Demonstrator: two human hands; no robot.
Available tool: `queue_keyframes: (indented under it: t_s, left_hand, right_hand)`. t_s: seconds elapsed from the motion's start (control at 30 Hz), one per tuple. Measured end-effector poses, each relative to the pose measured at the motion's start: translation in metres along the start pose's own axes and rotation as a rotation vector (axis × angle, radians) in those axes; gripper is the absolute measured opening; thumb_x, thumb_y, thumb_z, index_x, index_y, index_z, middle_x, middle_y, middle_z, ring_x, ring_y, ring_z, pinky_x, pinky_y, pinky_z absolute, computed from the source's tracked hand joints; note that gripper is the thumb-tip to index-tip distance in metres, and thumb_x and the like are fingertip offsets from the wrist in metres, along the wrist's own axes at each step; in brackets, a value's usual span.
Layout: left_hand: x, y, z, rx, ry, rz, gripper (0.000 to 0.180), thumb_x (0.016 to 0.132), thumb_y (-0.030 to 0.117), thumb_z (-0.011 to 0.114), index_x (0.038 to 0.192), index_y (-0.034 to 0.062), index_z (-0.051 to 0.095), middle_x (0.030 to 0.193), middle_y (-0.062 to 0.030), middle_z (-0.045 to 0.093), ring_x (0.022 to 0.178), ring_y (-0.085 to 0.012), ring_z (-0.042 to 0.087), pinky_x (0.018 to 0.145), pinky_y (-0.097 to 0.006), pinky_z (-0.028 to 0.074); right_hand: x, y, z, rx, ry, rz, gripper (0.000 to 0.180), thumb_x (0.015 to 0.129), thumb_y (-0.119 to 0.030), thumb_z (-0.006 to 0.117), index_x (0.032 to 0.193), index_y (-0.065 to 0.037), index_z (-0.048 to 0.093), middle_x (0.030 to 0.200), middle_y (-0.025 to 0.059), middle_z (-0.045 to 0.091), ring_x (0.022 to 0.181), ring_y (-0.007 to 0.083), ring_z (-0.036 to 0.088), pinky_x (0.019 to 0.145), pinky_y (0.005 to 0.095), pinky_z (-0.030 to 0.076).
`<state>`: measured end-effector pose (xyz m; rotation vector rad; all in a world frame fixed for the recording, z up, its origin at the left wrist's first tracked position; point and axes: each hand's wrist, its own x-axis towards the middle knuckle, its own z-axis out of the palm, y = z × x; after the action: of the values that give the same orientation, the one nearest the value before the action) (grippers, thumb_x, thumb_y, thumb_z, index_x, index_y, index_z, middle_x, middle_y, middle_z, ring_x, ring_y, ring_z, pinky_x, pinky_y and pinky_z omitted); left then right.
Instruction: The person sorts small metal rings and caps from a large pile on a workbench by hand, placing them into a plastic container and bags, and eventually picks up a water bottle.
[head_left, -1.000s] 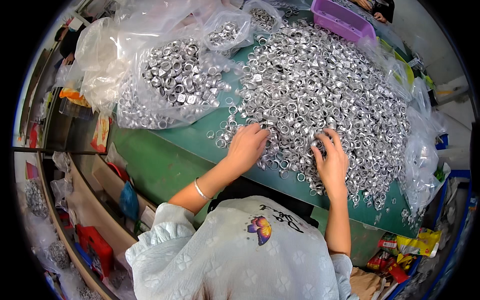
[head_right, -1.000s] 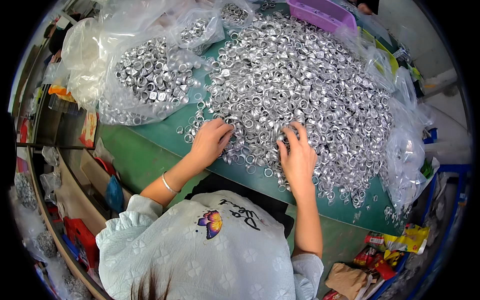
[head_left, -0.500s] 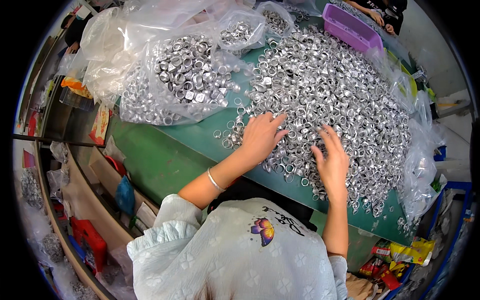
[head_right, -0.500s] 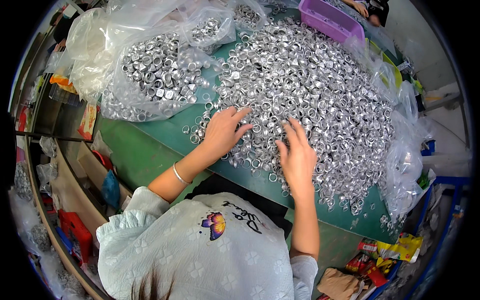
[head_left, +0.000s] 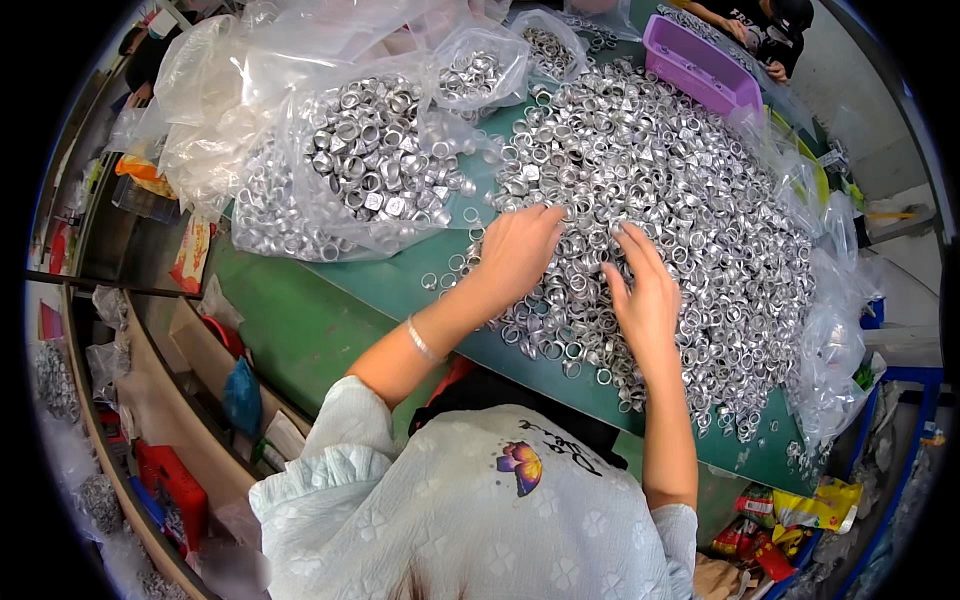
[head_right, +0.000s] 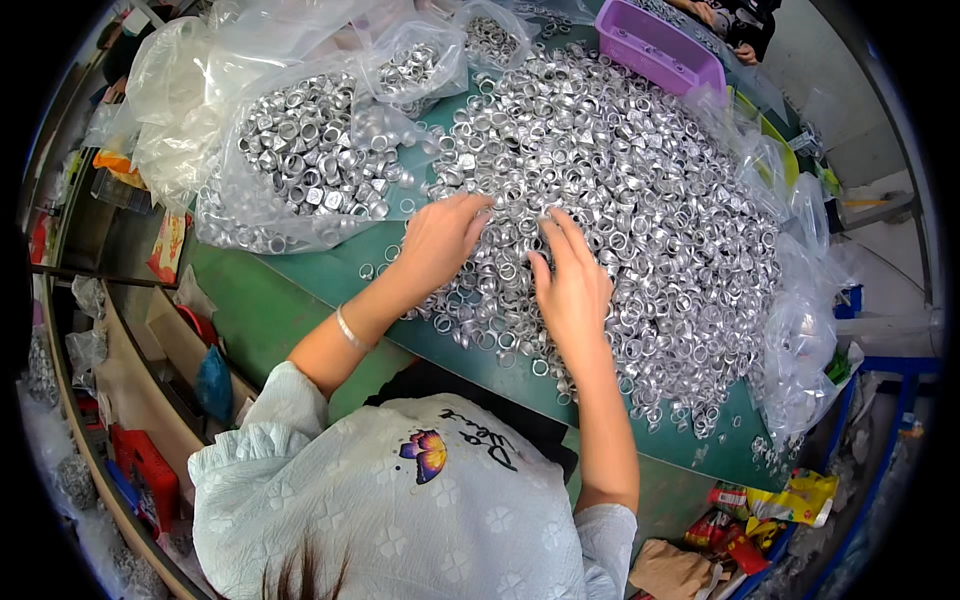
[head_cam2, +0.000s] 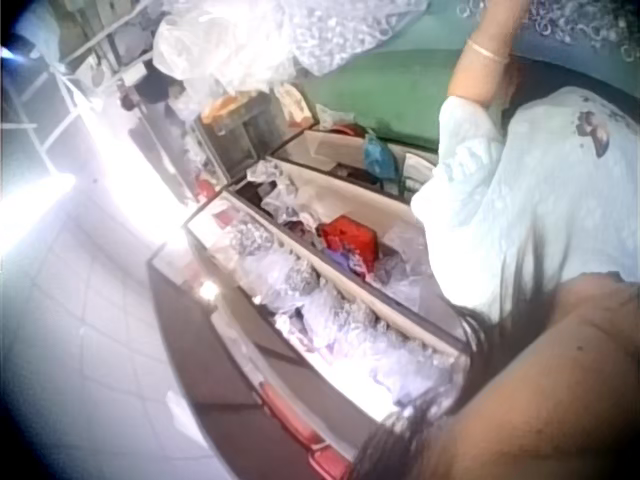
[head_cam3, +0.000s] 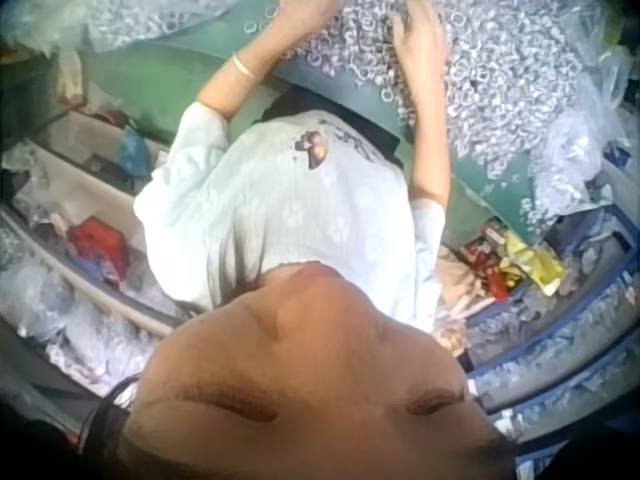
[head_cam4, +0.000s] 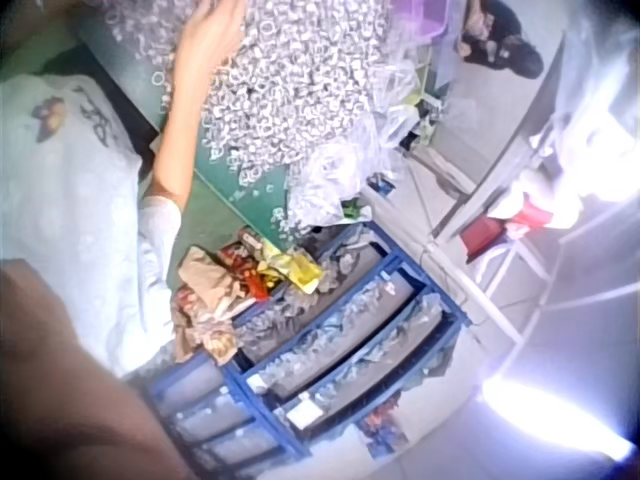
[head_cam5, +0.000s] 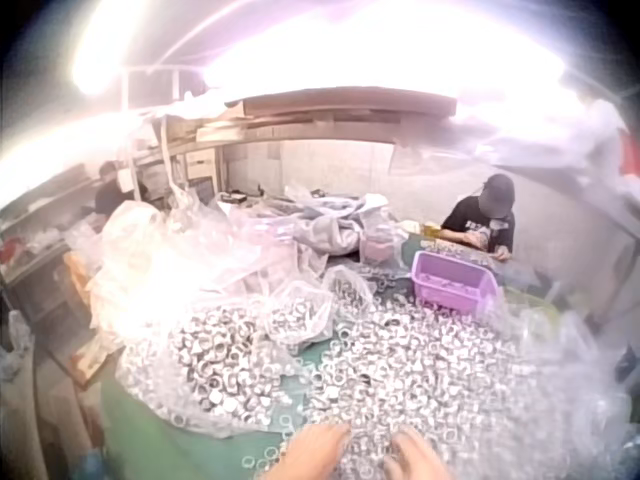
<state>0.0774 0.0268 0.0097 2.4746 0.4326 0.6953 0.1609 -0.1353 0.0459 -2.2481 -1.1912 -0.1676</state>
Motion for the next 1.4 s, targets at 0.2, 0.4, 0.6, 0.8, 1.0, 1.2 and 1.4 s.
queue_keyframes:
  t_s: [0.2,0.4,0.6,0.8,1.0,1.2,1.4]
  left_hand:
    - [0.013,-0.012,0.011,0.031,-0.057,0.043,0.016,0.074,0.016,0.070,0.086,0.0066,0.066,0.076,-0.0104,0.059,0.072,-0.0311,0.060,0.062,-0.041,0.047]
    - [0.021,-0.006,0.004,0.098,-0.146,0.036,0.015,0.072,0.016,0.070,0.084,0.0077,0.068,0.083,-0.0099,0.057,0.080,-0.0279,0.060,0.069,-0.041,0.046]
    - [0.022,-0.014,0.016,0.071,-0.141,0.111,0.014,0.070,0.014,0.069,0.081,0.0074,0.065,0.083,-0.0099,0.055,0.082,-0.0286,0.058,0.070,-0.040,0.046]
    - [0.017,-0.014,0.004,0.002,-0.116,0.086,0.014,0.070,0.012,0.070,0.081,0.0077,0.063,0.081,-0.0084,0.052,0.077,-0.0291,0.056,0.066,-0.038,0.045]
    - [0.008,-0.014,-0.006,-0.107,-0.106,0.050,0.011,0.074,0.009,0.067,0.082,0.0037,0.062,0.078,-0.0100,0.052,0.076,-0.0278,0.056,0.066,-0.036,0.045]
    - [-0.004,0.006,-0.014,-0.438,-0.077,-0.030,0.011,0.079,0.004,0.066,0.087,-0.0012,0.061,0.076,-0.0047,0.053,0.068,-0.0132,0.051,0.062,-0.025,0.040]
    - [-0.012,0.035,-0.004,-0.873,-0.190,-0.245,0.010,0.082,0.005,0.063,0.088,-0.0027,0.062,0.076,-0.0006,0.054,0.073,-0.0082,0.050,0.065,-0.022,0.040]
  right_hand:
    - [0.007,-0.010,0.003,-0.155,-0.277,-0.007,0.033,0.078,-0.015,0.065,0.110,-0.008,0.058,0.117,0.0094,0.057,0.070,0.0328,0.064,0.062,0.0416,0.051]
    - [-0.018,-0.024,0.005,-0.160,-0.316,0.004,0.033,0.078,-0.014,0.065,0.111,-0.012,0.059,0.118,0.0076,0.057,0.065,0.0312,0.063,0.057,0.0397,0.051]
    - [-0.028,-0.019,-0.001,-0.103,-0.329,-0.037,0.031,0.078,-0.014,0.065,0.109,-0.013,0.061,0.124,0.0087,0.053,0.062,0.0302,0.064,0.055,0.0391,0.052]
    - [-0.036,-0.012,-0.004,-0.014,-0.294,-0.024,0.026,0.077,-0.015,0.067,0.102,-0.012,0.064,0.123,0.0078,0.055,0.061,0.0292,0.064,0.055,0.0376,0.051]
    - [-0.041,-0.009,-0.007,0.168,-0.097,0.040,0.023,0.075,-0.009,0.069,0.098,-0.007,0.065,0.113,0.0072,0.060,0.070,0.0285,0.064,0.060,0.0347,0.050]
    - [-0.029,-0.011,-0.005,0.378,0.058,0.172,0.040,0.077,-0.010,0.069,0.115,-0.003,0.058,0.105,0.0134,0.061,0.071,0.0218,0.061,0.062,0.0303,0.048]
    - [-0.022,-0.003,0.021,0.746,0.129,0.285,0.040,0.078,-0.014,0.071,0.113,0.000,0.059,0.078,0.0047,0.064,0.059,0.0100,0.047,0.057,0.0252,0.043]
